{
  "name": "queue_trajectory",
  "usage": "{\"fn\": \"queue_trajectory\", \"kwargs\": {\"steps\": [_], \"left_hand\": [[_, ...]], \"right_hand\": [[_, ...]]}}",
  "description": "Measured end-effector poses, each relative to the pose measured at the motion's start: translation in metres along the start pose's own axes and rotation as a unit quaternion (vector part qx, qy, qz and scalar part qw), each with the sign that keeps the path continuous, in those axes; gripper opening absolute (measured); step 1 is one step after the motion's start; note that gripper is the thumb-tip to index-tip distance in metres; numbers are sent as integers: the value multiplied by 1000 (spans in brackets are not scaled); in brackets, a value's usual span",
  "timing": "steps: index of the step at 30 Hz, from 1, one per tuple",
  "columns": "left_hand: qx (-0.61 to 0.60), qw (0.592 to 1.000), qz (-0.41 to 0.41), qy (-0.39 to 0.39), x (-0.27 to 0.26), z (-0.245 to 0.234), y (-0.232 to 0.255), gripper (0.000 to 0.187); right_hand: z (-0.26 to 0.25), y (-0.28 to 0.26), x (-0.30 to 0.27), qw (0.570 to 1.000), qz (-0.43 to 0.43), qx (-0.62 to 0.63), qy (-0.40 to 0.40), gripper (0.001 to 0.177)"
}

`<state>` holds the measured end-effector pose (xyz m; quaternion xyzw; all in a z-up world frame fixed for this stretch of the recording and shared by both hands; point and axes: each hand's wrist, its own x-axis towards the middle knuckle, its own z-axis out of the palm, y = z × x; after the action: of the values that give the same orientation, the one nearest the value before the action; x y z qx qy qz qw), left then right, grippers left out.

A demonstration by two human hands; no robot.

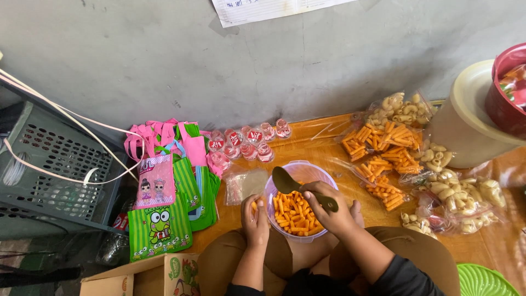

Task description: The person is using a spoon and their hands to sort and move orange snacks in a bowl, preparing them for packing into bags.

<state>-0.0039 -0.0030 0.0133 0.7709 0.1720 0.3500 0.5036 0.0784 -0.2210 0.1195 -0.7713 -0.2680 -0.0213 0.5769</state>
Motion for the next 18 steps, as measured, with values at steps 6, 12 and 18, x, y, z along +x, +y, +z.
{"fn": "queue_trajectory", "kwargs": {"steps": [6, 12, 18], "left_hand": [[-23, 1000, -12, -1, -3, 1, -18, 36], [-41, 999, -23, -4, -4, 1, -13, 39], [-46, 998, -30, -5, -2, 1, -13, 37]], "right_hand": [[28, 52, 4, 965, 186, -91, -159, 30], [52, 38, 2, 935, 295, -58, -189, 42], [48, 42, 8, 920, 354, -28, -167, 35]]}}
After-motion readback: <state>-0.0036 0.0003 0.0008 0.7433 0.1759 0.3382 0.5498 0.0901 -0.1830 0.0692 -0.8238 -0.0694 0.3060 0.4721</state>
